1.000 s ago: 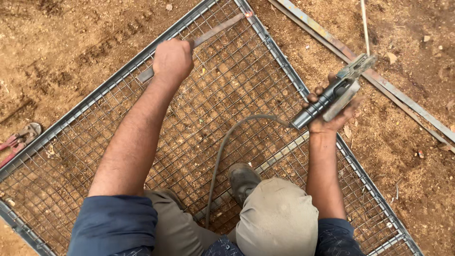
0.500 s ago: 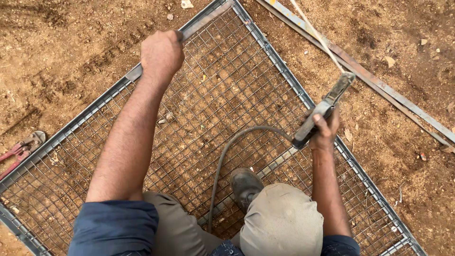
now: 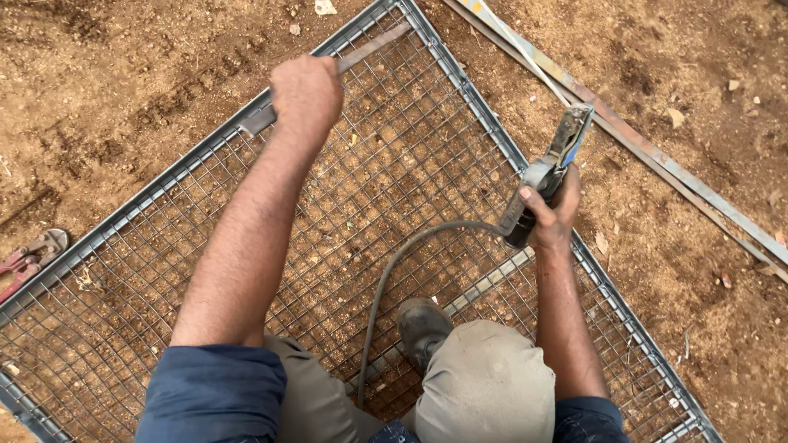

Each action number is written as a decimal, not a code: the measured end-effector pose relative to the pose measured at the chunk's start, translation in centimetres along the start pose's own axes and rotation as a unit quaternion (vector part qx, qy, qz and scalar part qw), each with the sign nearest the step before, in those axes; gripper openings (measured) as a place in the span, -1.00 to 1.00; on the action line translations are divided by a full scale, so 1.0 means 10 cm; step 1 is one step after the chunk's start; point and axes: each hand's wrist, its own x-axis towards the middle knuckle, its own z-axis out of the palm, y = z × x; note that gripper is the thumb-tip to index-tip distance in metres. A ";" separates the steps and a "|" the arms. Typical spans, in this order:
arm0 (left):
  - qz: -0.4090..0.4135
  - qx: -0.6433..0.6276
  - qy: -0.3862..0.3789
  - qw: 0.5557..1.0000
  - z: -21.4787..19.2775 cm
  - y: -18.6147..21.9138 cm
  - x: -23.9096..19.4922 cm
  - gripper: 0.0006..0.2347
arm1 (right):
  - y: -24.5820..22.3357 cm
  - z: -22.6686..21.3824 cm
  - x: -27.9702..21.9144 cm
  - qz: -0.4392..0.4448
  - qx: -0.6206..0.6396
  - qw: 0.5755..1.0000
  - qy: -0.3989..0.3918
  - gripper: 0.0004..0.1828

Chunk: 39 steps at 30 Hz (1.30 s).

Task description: The person welds a metal rod onto a wire mesh frame using a welding torch and then uses the torch handle to tap the joint. The person holds the rod in place while applying the torch to create a weld.

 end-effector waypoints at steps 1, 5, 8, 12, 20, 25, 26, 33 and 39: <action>0.014 0.006 -0.004 1.000 0.00 0.03 0.03 -0.71 | -0.02 0.04 0.05 -0.014 -0.056 0.998 -0.008 -0.15; 0.019 0.002 0.059 0.998 0.23 0.02 0.07 -0.74 | -0.12 0.29 0.13 -0.030 -0.055 0.998 -0.019 -0.16; 0.038 -0.122 0.135 0.983 0.46 -0.14 -0.08 -0.82 | -0.19 0.44 0.18 -0.028 -0.118 0.993 -0.003 -0.17; 0.020 -0.197 0.107 0.974 0.41 -0.17 -0.13 -0.77 | -0.18 0.60 0.25 -0.037 -0.198 0.979 -0.029 -0.12; -0.019 -0.171 0.031 0.985 0.37 -0.16 -0.11 -0.78 | -0.01 0.81 0.37 0.012 -0.359 0.930 -0.072 0.10; -0.012 -0.205 0.072 0.976 0.51 -0.17 -0.01 -0.80 | 0.02 0.80 0.40 0.027 -0.385 0.918 -0.089 0.24; -0.012 -0.205 0.072 0.976 0.52 -0.17 0.00 -0.80 | 0.02 0.81 0.40 0.027 -0.385 0.918 -0.088 0.24; -0.026 -0.196 0.020 0.980 0.39 -0.18 -0.05 -0.78 | 0.10 0.81 0.49 0.019 -0.395 0.913 -0.099 0.21; -0.032 -0.222 0.006 0.974 0.32 -0.17 -0.13 -0.74 | 0.06 0.84 0.51 0.007 -0.409 0.907 -0.104 0.19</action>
